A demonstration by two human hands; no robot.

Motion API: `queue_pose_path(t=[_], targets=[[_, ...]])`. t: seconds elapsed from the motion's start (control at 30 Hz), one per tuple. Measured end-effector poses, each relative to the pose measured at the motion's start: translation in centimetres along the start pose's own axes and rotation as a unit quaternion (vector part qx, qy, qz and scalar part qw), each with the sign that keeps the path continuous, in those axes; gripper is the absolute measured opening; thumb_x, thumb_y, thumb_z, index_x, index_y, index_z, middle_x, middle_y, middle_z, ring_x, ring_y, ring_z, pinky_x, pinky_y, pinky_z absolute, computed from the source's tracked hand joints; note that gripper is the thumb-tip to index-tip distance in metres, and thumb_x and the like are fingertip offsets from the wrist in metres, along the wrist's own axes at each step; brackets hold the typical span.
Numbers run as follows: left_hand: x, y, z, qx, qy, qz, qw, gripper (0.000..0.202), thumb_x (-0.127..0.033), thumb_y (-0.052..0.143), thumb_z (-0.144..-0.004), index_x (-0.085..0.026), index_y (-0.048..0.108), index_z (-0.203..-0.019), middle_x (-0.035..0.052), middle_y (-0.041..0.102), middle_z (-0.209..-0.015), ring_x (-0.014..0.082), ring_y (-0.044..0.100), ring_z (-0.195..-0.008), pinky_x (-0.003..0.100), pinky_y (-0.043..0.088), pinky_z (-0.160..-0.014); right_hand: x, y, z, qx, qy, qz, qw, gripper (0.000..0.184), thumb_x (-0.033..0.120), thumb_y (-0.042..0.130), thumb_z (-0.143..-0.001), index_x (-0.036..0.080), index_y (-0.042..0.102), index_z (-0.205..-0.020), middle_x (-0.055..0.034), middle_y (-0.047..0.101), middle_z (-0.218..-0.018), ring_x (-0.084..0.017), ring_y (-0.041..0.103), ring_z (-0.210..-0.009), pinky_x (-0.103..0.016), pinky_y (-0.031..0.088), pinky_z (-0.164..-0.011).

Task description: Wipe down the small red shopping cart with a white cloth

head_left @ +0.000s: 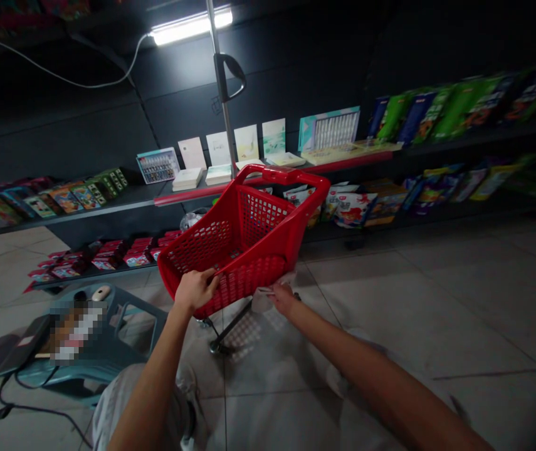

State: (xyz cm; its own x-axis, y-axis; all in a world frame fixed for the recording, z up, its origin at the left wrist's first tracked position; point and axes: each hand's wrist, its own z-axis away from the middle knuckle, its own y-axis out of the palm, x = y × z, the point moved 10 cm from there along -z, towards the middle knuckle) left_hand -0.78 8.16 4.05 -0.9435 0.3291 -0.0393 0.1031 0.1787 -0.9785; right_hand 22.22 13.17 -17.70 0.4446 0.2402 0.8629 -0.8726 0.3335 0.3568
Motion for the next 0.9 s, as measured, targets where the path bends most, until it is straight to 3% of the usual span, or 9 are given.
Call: queue_pose_path(t=[0.1, 0.2, 0.33, 0.43, 0.5, 0.63, 0.73, 0.9], targets=[[0.1, 0.0, 0.0, -0.002, 0.003, 0.008, 1.0, 0.04, -0.045, 0.039, -0.103, -0.025, 0.068, -0.083, 0.0053, 0.072, -0.073, 0.022, 0.067, -0.07, 0.031, 0.03, -0.063, 2.2, -0.2, 0.9, -0.013, 0.023, -0.046, 0.999, 0.027, 0.004, 0.055, -0.063, 0.024, 0.052, -0.081, 0.0044, 0.066, -0.071, -0.016, 0.068, -0.063, -0.03, 0.061, -0.06], [0.1, 0.1, 0.0, -0.003, 0.015, 0.024, 1.0, 0.043, -0.047, 0.038, -0.103, -0.025, 0.067, -0.081, 0.005, 0.071, -0.07, 0.0209, 0.066, -0.068, 0.031, 0.03, -0.063, 7.3, -1.4, 1.5, -0.01, 0.002, -0.094, 0.996, 0.029, 0.006, 0.055, -0.066, 0.021, 0.058, -0.089, 0.0016, 0.071, -0.08, -0.017, 0.072, -0.074, -0.031, 0.064, -0.067], [0.7, 0.0, 0.2, -0.008, 0.021, 0.038, 0.999, 0.048, -0.051, 0.037, -0.104, -0.024, 0.067, -0.078, 0.0048, 0.07, -0.067, 0.0196, 0.065, -0.065, 0.03, 0.031, -0.062, 17.3, -7.3, 1.8, -0.109, -0.161, -0.17, 0.966, 0.024, 0.008, 0.055, -0.068, 0.019, 0.059, -0.089, 0.0028, 0.07, -0.082, -0.012, 0.071, -0.075, -0.022, 0.062, -0.066], [1.8, -0.2, 0.5, -0.016, 0.013, 0.042, 0.999, 0.053, -0.059, 0.038, -0.102, -0.024, 0.068, -0.075, 0.0045, 0.068, -0.064, 0.0187, 0.063, -0.063, 0.029, 0.03, -0.06, 21.0, -11.9, 2.1, -0.214, -0.217, -0.195, 0.932, 0.025, 0.008, 0.054, -0.066, 0.018, 0.06, -0.087, 0.005, 0.066, -0.079, -0.01, 0.068, -0.072, -0.017, 0.059, -0.062], [2.8, -0.2, 0.8, -0.024, 0.006, 0.039, 0.999, 0.055, -0.063, 0.041, -0.101, -0.024, 0.069, -0.073, 0.0044, 0.068, -0.063, 0.0181, 0.061, -0.061, 0.028, 0.03, -0.06, 21.4, -12.4, 2.1, -0.214, -0.216, -0.203, 0.931, 0.027, 0.009, 0.056, -0.064, 0.018, 0.061, -0.09, 0.0053, 0.066, -0.08, -0.01, 0.067, -0.072, -0.018, 0.058, -0.063], [4.5, -0.4, 1.3, -0.054, 0.002, 0.035, 0.998, 0.057, -0.063, 0.041, -0.101, -0.024, 0.072, -0.073, 0.0045, 0.07, -0.065, 0.0167, 0.06, -0.06, 0.028, 0.03, -0.06, 20.2, -8.3, 2.7, -0.082, -0.189, -0.171, 0.964, 0.03, 0.017, 0.071, -0.064, 0.017, 0.068, -0.093, 0.0002, 0.074, -0.088, -0.014, 0.071, -0.08, -0.021, 0.06, -0.067], [5.2, -0.9, 1.8, -0.096, 0.018, 0.021, 0.995, 0.056, -0.061, 0.045, -0.1, -0.022, 0.069, -0.069, 0.0044, 0.067, -0.063, 0.0156, 0.059, -0.061, 0.028, 0.031, -0.061, 19.3, -6.4, 3.8, -0.049, -0.187, -0.131, 0.972, 0.033, 0.023, 0.079, -0.064, 0.015, 0.072, -0.095, -0.0042, 0.078, -0.093, -0.017, 0.073, -0.082, -0.022, 0.06, -0.067], [6.7, -2.0, 2.7, -0.134, 0.026, 0.014, 0.991, 0.057, -0.056, 0.044, -0.101, -0.02, 0.067, -0.063, 0.004, 0.065, -0.062, 0.0141, 0.059, -0.061, 0.027, 0.036, -0.063, 18.9, -7.8, 2.8, -0.062, -0.172, -0.223, 0.957, 0.031, 0.017, 0.067, -0.075, 0.018, 0.071, -0.106, -0.0002, 0.078, -0.099, -0.013, 0.074, -0.09, -0.024, 0.061, -0.08]])
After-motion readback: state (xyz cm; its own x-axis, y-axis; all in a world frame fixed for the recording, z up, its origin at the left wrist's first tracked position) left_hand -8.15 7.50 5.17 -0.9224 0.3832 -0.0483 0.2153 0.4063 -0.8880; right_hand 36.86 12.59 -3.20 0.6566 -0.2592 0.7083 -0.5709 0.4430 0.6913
